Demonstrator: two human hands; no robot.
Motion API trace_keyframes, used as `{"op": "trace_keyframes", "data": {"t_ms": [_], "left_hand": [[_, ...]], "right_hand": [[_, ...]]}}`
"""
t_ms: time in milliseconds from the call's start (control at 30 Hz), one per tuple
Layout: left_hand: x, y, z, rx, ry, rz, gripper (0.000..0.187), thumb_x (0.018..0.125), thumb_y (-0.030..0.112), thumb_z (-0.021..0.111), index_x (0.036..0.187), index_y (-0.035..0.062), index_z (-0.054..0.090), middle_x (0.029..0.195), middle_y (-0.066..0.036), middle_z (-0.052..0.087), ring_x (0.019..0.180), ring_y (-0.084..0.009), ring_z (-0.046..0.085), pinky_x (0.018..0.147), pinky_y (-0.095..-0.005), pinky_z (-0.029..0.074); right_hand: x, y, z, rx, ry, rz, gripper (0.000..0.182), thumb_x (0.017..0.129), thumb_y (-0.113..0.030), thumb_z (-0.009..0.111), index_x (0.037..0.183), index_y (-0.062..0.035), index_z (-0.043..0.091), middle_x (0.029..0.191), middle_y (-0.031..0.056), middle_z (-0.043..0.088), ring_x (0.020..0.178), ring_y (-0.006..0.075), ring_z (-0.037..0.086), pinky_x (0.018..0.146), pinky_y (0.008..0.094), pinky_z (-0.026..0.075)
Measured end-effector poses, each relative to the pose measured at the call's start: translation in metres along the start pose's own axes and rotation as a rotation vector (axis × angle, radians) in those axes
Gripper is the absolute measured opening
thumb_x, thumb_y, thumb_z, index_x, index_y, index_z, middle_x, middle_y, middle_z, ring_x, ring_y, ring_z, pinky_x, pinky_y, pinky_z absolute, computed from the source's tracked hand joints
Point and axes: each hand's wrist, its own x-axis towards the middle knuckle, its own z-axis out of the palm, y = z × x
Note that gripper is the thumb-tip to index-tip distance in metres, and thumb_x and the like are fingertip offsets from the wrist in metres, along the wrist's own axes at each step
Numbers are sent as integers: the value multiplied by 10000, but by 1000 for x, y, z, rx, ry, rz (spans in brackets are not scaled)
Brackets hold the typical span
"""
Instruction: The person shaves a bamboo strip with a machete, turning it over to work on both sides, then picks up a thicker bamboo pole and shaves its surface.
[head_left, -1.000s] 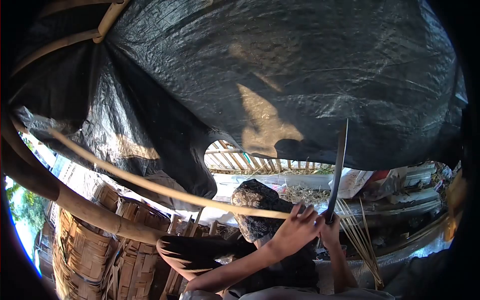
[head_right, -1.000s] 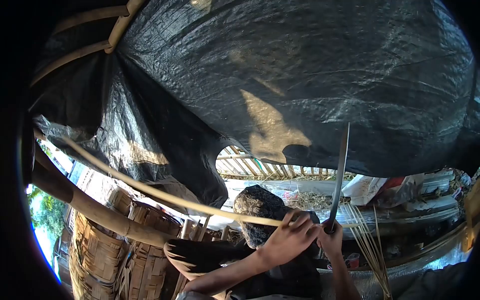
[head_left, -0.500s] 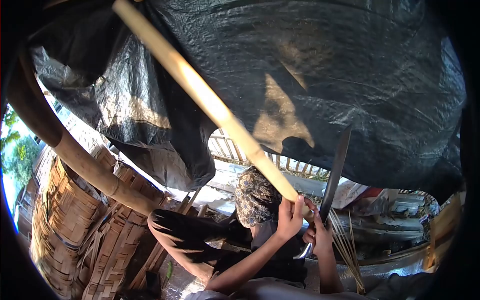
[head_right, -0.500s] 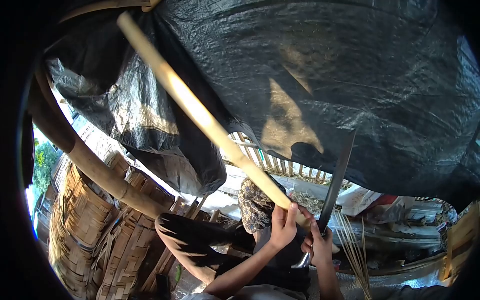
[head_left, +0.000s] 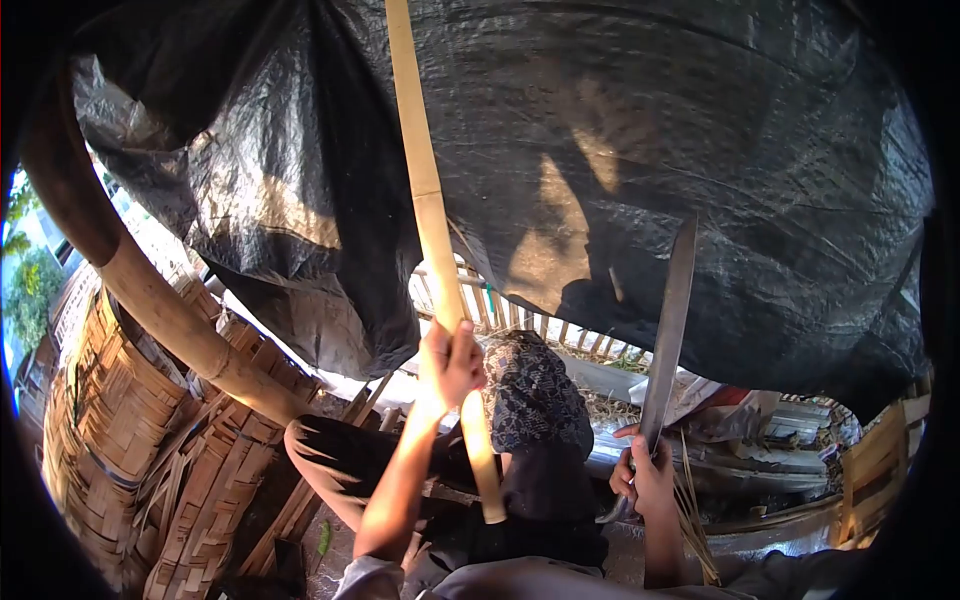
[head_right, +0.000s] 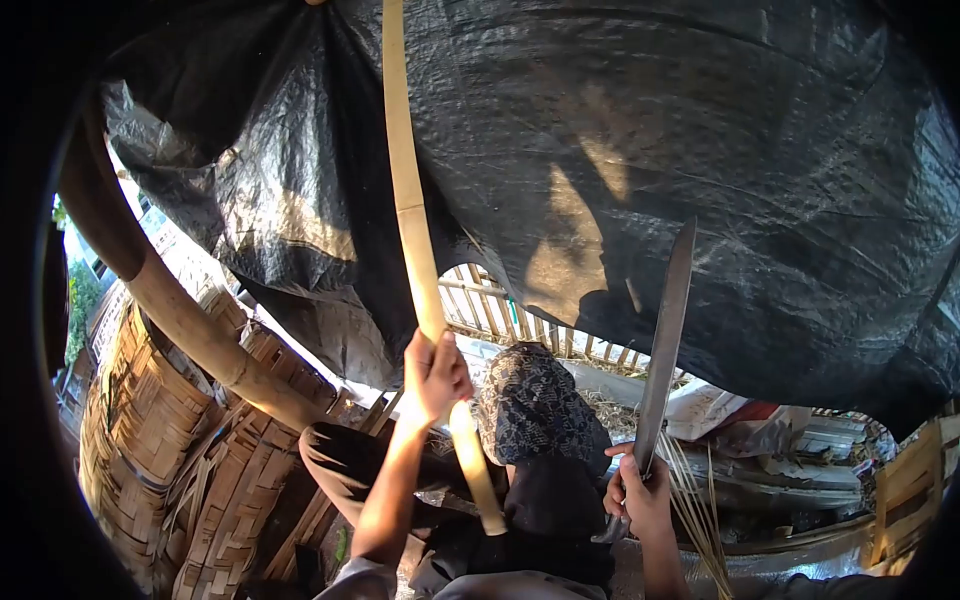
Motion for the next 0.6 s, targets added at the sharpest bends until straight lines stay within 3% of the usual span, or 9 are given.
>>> {"op": "trace_keyframes", "data": {"t_ms": [100,300,467,533,600], "left_hand": [[-4,12,-45,45,-30,30,145,968,164,439,884,61,382,534,-10,376,350,-78,367,309,-237,339],[-49,57,-116,182,51,-164,175,957,188,468,854,69,392,516,-6,368,344,-88,376,300,-247,325],[-128,37,-136,96,-60,-333,141,942,171,508,908,50,444,540,-6,472,374,-81,453,339,-211,359],[-158,28,-133,226,-60,-521,155,945,186,508,929,45,446,544,2,466,392,-64,440,352,-205,354],[-176,16,-122,59,-164,-630,158,949,192,505,931,45,451,545,10,453,415,-53,424,364,-205,345]], "right_hand": [[7,3,6,-39,-24,22,302,934,-291,529,995,5,523,491,25,397,338,94,374,337,243,321],[14,3,20,-102,-85,63,267,932,-267,531,962,-2,522,495,27,404,357,90,391,334,236,322],[19,6,31,-286,-89,9,227,940,-232,508,898,-8,501,502,33,424,368,86,411,336,230,333],[19,5,38,-333,-92,30,241,953,-235,478,862,-12,482,503,27,416,372,88,421,334,230,333],[20,8,42,-408,-193,-43,256,966,-241,445,852,-14,473,508,20,410,371,88,425,334,227,332]]}}
